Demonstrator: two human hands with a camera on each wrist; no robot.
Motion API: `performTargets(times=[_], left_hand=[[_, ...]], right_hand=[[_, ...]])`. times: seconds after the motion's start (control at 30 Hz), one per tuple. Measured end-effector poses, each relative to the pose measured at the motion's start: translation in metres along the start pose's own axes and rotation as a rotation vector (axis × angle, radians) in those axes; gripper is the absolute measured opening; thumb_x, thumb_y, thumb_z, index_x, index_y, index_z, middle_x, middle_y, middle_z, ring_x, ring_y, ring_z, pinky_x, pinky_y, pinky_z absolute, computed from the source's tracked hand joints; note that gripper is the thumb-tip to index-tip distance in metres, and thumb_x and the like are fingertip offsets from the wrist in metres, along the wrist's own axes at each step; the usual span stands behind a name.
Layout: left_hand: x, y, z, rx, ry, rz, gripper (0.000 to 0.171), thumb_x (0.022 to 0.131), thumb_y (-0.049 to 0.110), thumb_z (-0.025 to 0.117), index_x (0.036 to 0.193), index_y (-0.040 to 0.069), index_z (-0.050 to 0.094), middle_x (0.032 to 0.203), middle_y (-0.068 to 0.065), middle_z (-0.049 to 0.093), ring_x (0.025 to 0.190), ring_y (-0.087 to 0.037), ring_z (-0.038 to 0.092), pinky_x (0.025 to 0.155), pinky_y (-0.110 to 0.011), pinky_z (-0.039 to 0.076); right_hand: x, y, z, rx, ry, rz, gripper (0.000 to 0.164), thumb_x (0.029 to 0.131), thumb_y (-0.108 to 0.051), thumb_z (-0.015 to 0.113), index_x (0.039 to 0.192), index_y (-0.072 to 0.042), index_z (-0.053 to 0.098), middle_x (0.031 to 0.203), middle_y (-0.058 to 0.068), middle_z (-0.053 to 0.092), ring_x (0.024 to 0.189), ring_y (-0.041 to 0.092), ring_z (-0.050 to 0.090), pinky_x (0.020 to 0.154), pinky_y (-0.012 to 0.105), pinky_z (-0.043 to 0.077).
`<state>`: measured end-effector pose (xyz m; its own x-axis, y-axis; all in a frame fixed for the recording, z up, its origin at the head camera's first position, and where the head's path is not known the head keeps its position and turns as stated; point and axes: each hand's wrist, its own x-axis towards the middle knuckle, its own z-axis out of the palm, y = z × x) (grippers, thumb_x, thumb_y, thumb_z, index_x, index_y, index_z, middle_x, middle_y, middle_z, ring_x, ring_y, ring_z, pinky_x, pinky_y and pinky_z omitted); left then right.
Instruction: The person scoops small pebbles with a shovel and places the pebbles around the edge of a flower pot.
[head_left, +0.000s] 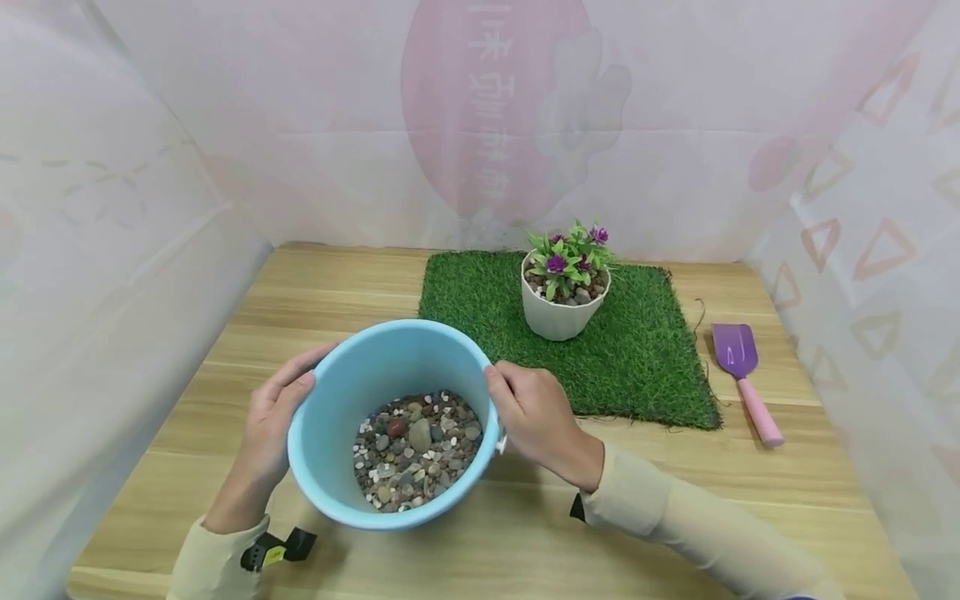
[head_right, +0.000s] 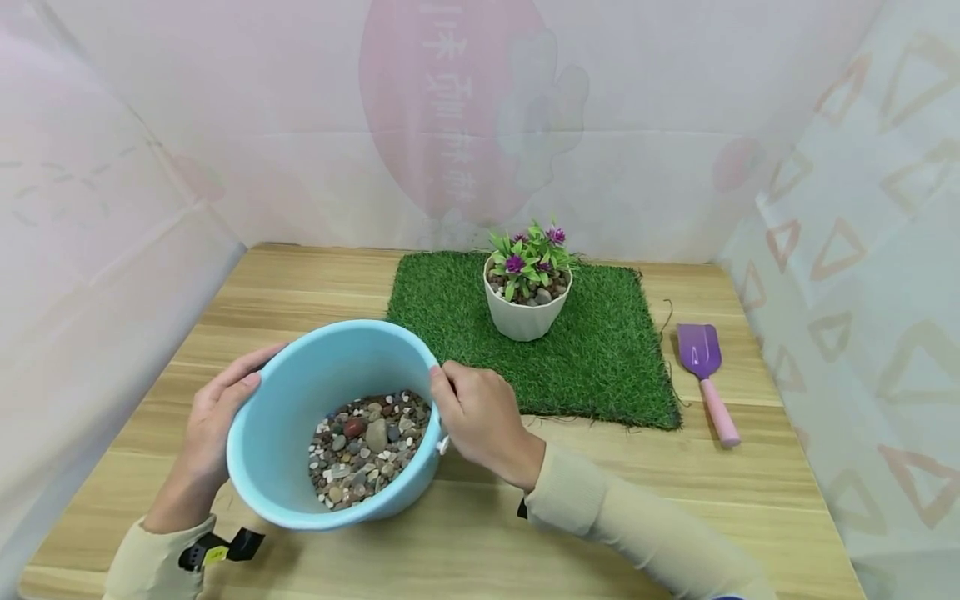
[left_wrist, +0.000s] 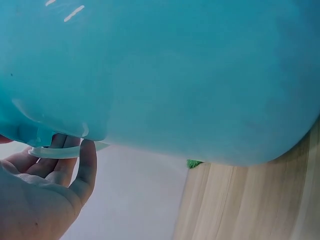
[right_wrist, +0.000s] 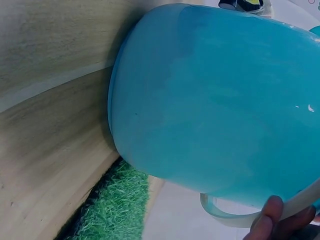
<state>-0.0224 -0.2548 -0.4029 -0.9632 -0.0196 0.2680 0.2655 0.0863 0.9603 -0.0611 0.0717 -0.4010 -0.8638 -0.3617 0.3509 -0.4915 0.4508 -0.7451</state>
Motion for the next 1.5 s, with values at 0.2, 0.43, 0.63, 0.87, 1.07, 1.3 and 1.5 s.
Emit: performTargets(times=[0.2,0.43,0.63,0.87,1.07,1.3,1.5], left_hand=[[-0.003,0.0,-0.008,-0.003,0.016,0.008,0.043,0.114,0.012,0.04,0.148,-0.012,0.051,0.137,-0.001,0.068,0.114,-0.011,0.073,0.088,-0.024,0.068],[-0.006,0.0,-0.018,-0.005,0.05,0.007,0.043,0.114,0.011,0.04,0.148,-0.012,0.051,0.138,-0.001,0.067,0.115,-0.01,0.072,0.089,-0.022,0.067],[-0.006,0.0,-0.03,-0.002,0.069,0.002,0.043,0.114,0.013,0.041,0.148,-0.012,0.051,0.138,0.001,0.067,0.116,-0.009,0.072,0.09,-0.021,0.067],[-0.011,0.001,-0.044,-0.002,0.119,-0.028,0.044,0.114,0.016,0.044,0.149,-0.01,0.052,0.138,0.002,0.068,0.115,-0.008,0.072,0.089,-0.02,0.067],[-0.015,0.002,-0.053,-0.038,0.158,-0.034,0.043,0.113,0.015,0.045,0.148,-0.008,0.054,0.138,0.0,0.069,0.115,-0.009,0.073,0.089,-0.021,0.067],[-0.017,0.003,-0.06,-0.042,0.197,-0.027,0.041,0.112,0.012,0.047,0.147,-0.008,0.055,0.136,-0.001,0.07,0.114,-0.008,0.073,0.089,-0.02,0.066],[-0.018,0.004,-0.064,-0.052,0.281,-0.05,0.04,0.111,0.012,0.05,0.146,-0.008,0.057,0.134,-0.002,0.071,0.112,-0.01,0.073,0.086,-0.019,0.067]], right_hand=[[0.004,-0.003,0.006,0.003,-0.007,-0.002,0.041,0.111,-0.024,0.048,0.071,-0.019,0.057,0.056,-0.007,0.048,0.046,0.004,0.041,0.038,0.019,0.036],[0.012,-0.007,0.016,0.013,-0.039,-0.001,0.042,0.112,-0.026,0.045,0.072,-0.018,0.057,0.057,-0.007,0.05,0.047,0.004,0.043,0.038,0.019,0.038],[0.019,-0.014,0.024,0.009,-0.052,0.0,0.043,0.112,-0.028,0.044,0.071,-0.018,0.056,0.057,-0.006,0.05,0.047,0.004,0.042,0.038,0.019,0.037],[0.028,-0.022,0.036,-0.033,-0.072,-0.021,0.044,0.112,-0.03,0.042,0.07,-0.019,0.052,0.057,-0.006,0.048,0.047,0.006,0.041,0.04,0.02,0.034],[0.038,-0.028,0.044,-0.055,-0.107,-0.026,0.044,0.113,-0.032,0.039,0.073,-0.019,0.054,0.058,-0.007,0.049,0.048,0.007,0.043,0.041,0.02,0.036],[0.05,-0.028,0.052,-0.061,-0.139,-0.022,0.047,0.114,-0.035,0.036,0.073,-0.019,0.052,0.059,-0.005,0.048,0.049,0.009,0.042,0.043,0.021,0.035],[0.064,-0.031,0.055,-0.081,-0.193,-0.044,0.047,0.115,-0.035,0.033,0.076,-0.019,0.054,0.061,-0.004,0.051,0.05,0.01,0.046,0.043,0.021,0.036]])
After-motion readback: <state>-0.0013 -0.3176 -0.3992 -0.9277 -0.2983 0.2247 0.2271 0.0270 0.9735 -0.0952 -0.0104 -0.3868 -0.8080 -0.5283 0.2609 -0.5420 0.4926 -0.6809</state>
